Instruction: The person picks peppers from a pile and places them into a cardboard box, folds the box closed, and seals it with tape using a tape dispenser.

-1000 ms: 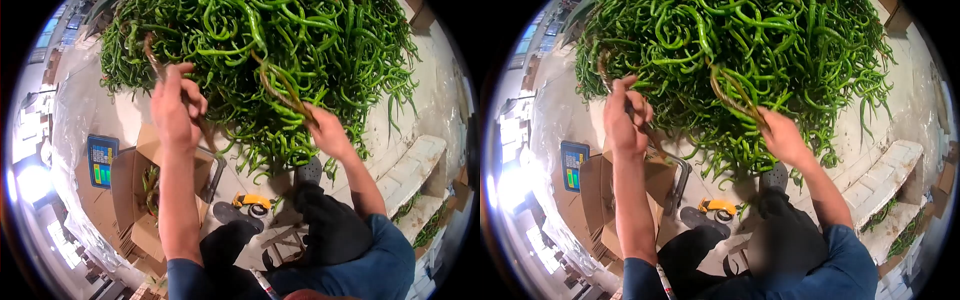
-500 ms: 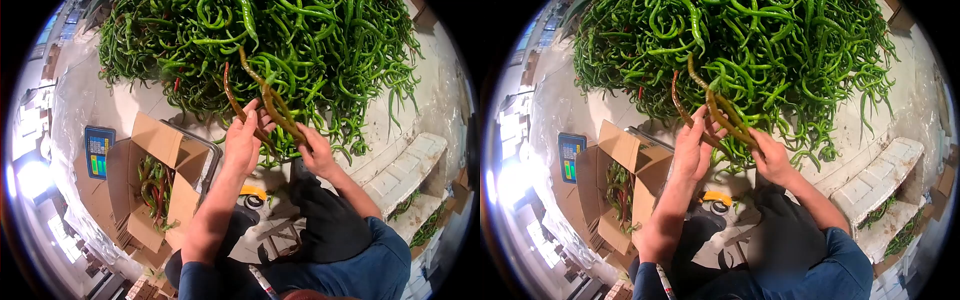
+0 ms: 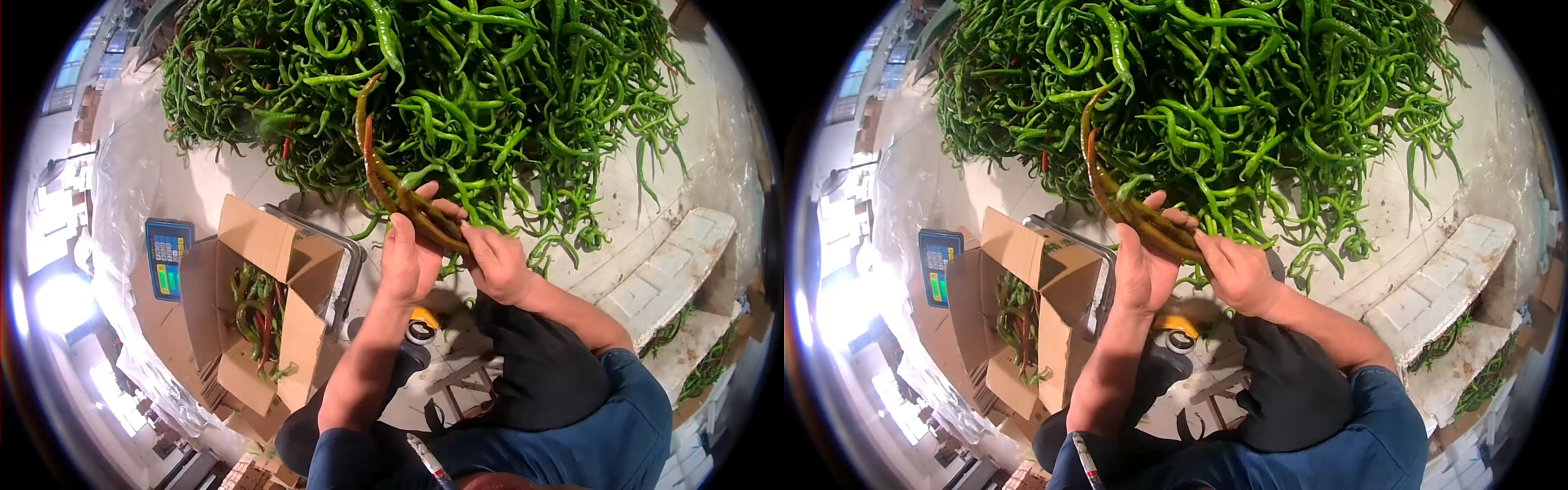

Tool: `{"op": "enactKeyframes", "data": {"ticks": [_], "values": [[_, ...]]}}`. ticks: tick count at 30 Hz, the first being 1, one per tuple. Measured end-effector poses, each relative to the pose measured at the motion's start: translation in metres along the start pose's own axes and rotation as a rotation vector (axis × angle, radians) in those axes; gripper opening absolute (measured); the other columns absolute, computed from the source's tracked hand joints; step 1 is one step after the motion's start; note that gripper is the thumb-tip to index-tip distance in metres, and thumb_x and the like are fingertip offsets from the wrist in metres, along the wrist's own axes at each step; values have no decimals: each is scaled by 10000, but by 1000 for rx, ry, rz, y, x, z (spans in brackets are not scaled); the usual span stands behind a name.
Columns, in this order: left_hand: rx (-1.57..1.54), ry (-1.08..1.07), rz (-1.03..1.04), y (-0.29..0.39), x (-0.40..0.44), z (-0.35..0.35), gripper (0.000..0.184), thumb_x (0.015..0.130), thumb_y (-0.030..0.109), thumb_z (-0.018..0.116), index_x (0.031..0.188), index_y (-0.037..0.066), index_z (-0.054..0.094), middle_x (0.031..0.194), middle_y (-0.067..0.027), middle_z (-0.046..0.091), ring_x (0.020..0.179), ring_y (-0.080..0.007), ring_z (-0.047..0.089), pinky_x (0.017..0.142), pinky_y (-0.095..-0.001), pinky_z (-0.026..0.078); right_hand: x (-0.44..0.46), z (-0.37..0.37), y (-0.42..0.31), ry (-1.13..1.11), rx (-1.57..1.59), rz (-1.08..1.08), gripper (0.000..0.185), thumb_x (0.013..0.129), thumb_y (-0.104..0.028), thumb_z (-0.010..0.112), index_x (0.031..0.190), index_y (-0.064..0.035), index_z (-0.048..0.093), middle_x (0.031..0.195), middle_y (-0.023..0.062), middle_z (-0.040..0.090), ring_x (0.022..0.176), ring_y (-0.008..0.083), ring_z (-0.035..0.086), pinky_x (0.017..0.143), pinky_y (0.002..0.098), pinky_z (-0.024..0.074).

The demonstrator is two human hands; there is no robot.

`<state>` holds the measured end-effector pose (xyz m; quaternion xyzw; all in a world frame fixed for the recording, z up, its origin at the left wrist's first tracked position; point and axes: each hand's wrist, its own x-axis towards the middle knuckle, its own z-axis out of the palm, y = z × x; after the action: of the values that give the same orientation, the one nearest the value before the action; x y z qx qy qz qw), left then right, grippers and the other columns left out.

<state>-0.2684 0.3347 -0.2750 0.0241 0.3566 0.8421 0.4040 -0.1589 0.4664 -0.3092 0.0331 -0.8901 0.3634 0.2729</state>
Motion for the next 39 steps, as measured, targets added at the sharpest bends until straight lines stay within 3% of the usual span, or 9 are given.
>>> {"op": "enactKeyframes", "data": {"ticks": [5,12,17,24,28,32,34,36,39], "values": [[-66,22,36,0,-4,-8,589,946,539,560,1262,44,514,960,-62,578,927,-208,534,915,-407,445,6,2,-7,34,2,-43,586,652,37,710,1223,62,581,822,117,604,611,262,596,530,353,493],[40,213,142,41,-1,11,399,945,544,568,890,152,515,750,26,405,691,-131,397,763,-346,385,-3,19,10,-43,275,200,423,622,-35,717,1026,-24,595,927,154,592,845,351,581,703,437,486],[2,392,217,110,-17,10,425,988,538,514,852,135,540,651,36,388,570,-124,365,605,-318,373,10,16,-1,-194,260,214,89,863,-84,683,935,-60,637,767,97,620,639,305,616,567,381,501],[210,291,505,262,-81,50,393,1034,452,465,918,95,580,640,22,422,524,-96,403,529,-270,352,-4,51,14,-399,318,388,107,899,-146,658,953,-53,656,831,137,663,711,336,650,626,405,520],[994,542,653,298,-141,66,221,1008,270,566,946,57,576,636,13,433,502,-108,425,522,-275,399,33,78,23,-519,329,294,149,912,-173,629,957,-32,651,841,176,656,786,383,639,687,446,512],[1805,808,364,282,-184,25,314,852,146,748,1096,-11,629,836,-75,690,691,-132,622,664,-287,508,95,124,25,-583,127,93,182,875,-138,591,998,-6,614,957,192,611,889,407,612,778,485,504],[1810,745,-110,273,-192,-10,461,808,179,786,1190,-6,605,1018,-136,707,910,-219,679,813,-358,526,137,145,8,-608,29,33,203,839,-107,581,1020,-14,593,983,184,600,904,393,616,780,483,515],[2118,564,-246,263,-210,-29,628,750,206,819,1285,0,562,1220,-204,634,1148,-333,610,946,-408,480,167,181,8,-561,-141,-164,224,820,-76,564,1032,-3,566,995,174,606,915,359,631,759,450,545],[2119,447,-75,269,-238,-27,756,708,228,836,1355,14,508,1326,-219,566,1241,-409,522,1029,-433,430,210,224,-5,-459,-319,-156,265,838,-49,544,1090,32,522,950,174,630,834,356,664,686,438,561]]}}
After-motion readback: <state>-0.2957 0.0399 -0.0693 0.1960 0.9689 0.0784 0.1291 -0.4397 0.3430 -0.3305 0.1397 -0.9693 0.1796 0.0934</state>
